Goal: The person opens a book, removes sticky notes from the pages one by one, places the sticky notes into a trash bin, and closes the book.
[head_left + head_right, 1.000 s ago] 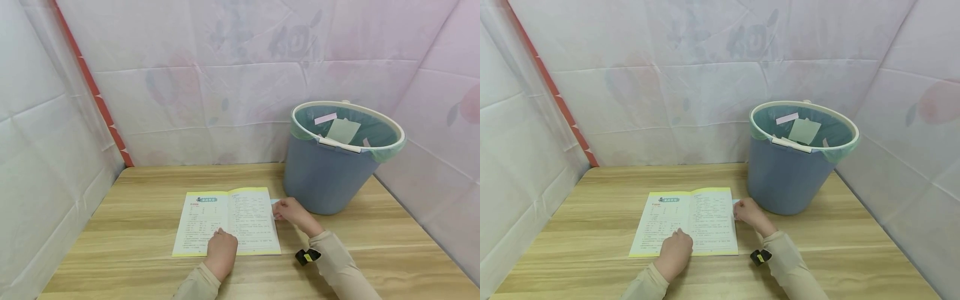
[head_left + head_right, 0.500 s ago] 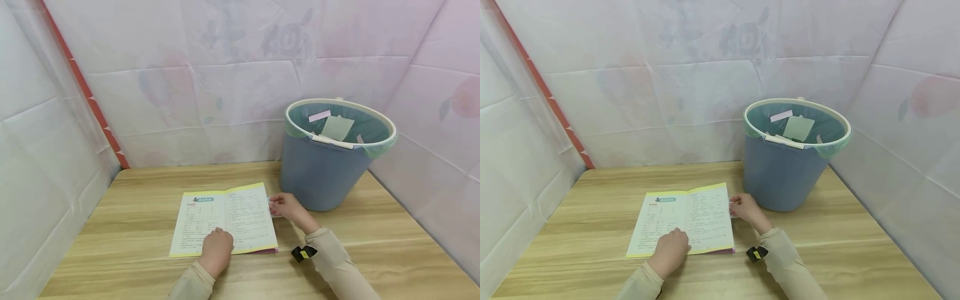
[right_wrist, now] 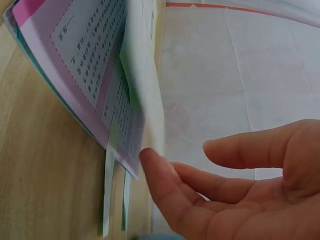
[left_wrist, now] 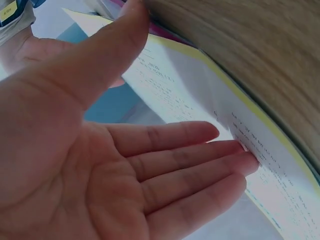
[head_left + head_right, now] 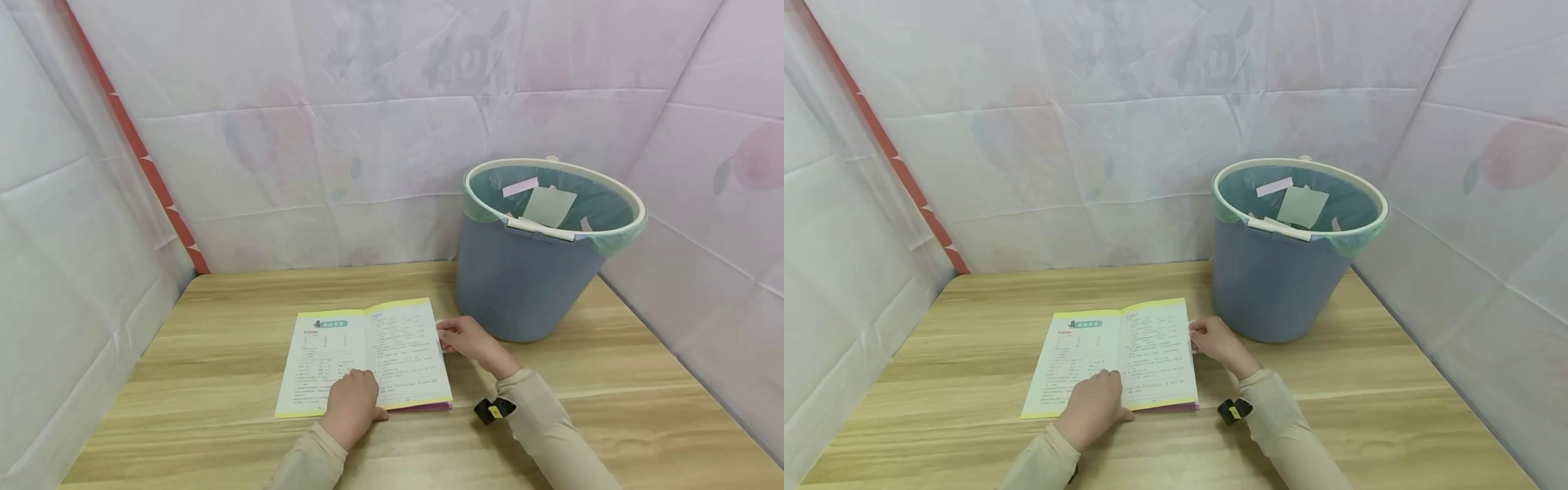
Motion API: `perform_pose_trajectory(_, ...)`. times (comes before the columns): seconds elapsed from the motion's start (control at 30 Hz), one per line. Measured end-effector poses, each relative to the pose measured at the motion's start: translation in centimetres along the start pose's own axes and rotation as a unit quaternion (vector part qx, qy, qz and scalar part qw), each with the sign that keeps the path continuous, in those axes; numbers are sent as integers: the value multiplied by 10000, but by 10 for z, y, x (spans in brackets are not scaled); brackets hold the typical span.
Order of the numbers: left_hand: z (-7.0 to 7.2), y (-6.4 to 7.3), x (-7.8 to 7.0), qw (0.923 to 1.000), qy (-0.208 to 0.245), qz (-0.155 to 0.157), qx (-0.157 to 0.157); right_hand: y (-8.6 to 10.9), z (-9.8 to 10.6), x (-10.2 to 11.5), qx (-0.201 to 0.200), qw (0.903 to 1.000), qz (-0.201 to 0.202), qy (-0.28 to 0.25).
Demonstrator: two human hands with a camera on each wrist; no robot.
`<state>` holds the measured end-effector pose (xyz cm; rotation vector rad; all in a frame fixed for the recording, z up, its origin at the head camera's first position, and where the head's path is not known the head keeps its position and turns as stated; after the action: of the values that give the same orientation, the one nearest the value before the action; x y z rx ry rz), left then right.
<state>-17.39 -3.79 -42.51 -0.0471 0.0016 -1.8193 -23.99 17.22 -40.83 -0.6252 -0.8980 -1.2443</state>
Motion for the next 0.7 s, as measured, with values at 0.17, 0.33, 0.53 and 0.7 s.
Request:
perform_pose_trajectory(0.17,3,0,5,9989,429,-65,162,2,8,1,-104,9998,-92,138)
perform_pose_trajectory(0.33,4,1,15,9938,975,-250,475,5,11,3,-2,10000,-81,-24)
perform_pose_trajectory(0.53,-1,5,23,9851,1485,-501,712,5,5,2,363,9980,-145,-499)
perform_pose_trajectory(0.7,-2,14,26,9862,1355,-821,485,3,-3,6,438,9900,6,-1340)
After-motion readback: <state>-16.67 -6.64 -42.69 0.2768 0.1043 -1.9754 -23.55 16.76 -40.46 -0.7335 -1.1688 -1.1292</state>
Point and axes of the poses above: each hand's wrist, its own y-axis away from the middle knuckle, its own z-axis out of the back of the hand, x = y × z, the point moved 3 cm from there along -y, towards the middle knuckle, and after that the axes turned 6 degrees about z, right-handed, at the moved point
